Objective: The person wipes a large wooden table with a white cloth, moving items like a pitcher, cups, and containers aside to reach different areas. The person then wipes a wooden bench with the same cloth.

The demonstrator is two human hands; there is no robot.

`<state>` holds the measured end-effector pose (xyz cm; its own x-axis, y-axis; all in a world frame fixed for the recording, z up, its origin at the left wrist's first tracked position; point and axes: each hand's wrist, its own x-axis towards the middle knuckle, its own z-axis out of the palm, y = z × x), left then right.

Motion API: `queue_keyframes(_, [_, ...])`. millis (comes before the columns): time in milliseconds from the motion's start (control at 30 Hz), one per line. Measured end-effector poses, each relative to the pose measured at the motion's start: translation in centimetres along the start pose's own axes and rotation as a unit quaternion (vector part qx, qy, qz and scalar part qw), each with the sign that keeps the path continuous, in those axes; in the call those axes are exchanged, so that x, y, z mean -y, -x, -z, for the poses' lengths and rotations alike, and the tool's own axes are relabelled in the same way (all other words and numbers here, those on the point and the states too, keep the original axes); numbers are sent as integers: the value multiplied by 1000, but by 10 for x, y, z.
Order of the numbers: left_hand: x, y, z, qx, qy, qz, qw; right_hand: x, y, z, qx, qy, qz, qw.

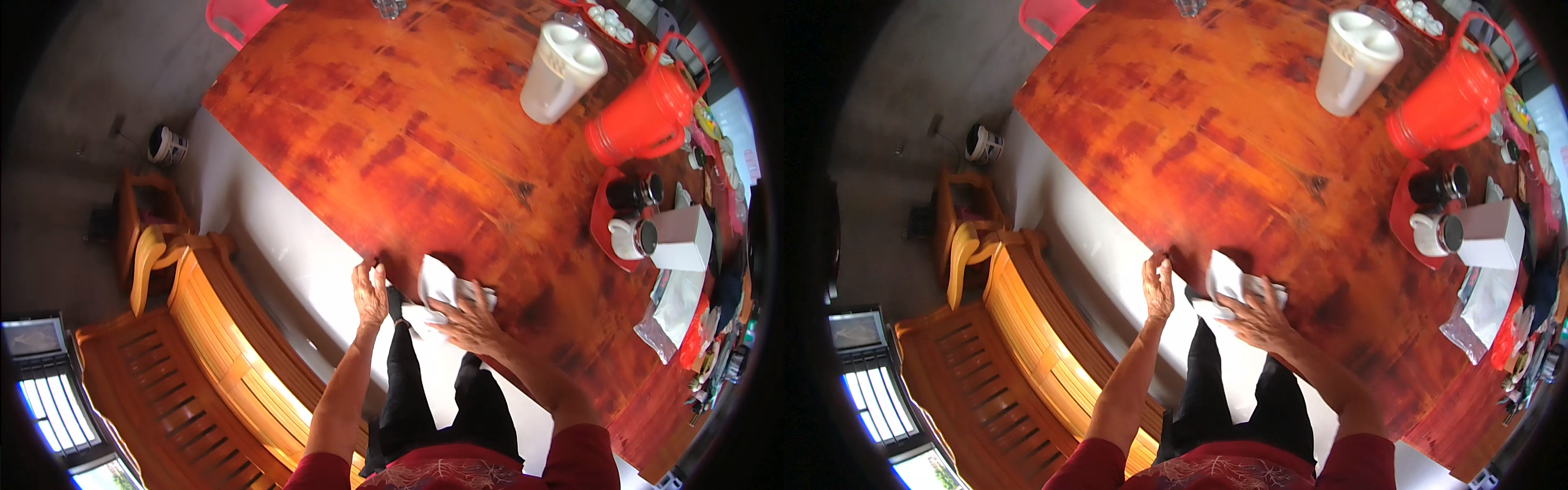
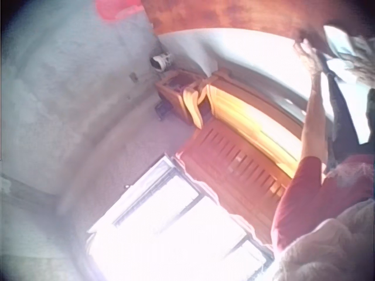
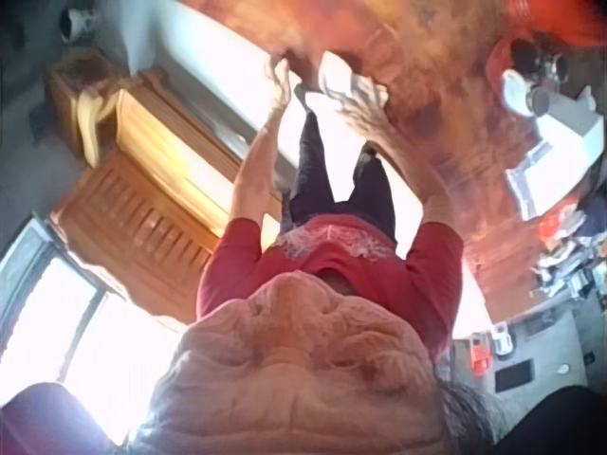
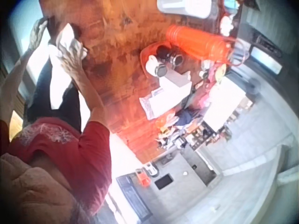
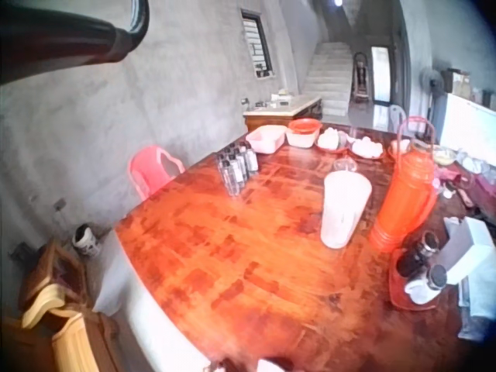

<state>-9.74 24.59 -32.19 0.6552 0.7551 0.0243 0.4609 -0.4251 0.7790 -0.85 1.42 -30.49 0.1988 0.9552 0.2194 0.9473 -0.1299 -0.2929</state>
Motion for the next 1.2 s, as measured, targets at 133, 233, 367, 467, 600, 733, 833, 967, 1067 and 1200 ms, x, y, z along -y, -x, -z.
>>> queue_keyframes(133, [14, -50, 28, -9, -13, 34, 999, -18, -137, -39, -56, 12, -13, 998])
queue_keyframes(233, [36, -98, 48, -9, -87, 13, 996, -42, -225, -53, -53, 10, -42, 998])
queue_keyframes(367, [60, -168, 59, -22, -172, -40, 984, -85, -296, -60, -60, 17, -127, 990])
queue_keyframes(467, [65, -225, 60, -20, -230, -67, 971, -127, -318, -55, -70, 63, -176, 980])
queue_keyframes(600, [70, -295, 48, -18, -298, -92, 950, -172, -322, -35, -52, 97, -274, 955])
queue_keyframes(733, [60, -355, 24, -29, -316, -80, 945, -224, -311, -24, -53, 144, -368, 917])
queue_keyframes(833, [56, -379, 5, -15, -311, 2, 950, -260, -304, -24, -69, 197, -436, 875])
queue_keyframes(967, [51, -379, -12, -34, -400, 33, 915, -313, -300, -18, -121, 227, -554, 791])
queue_keyframes(1067, [44, -381, -14, -15, -396, 44, 917, -357, -303, -13, -157, 270, -637, 704])
queue_keyframes(1200, [42, -380, -13, -9, -396, 46, 917, -359, -338, -35, -134, 327, -613, 707])
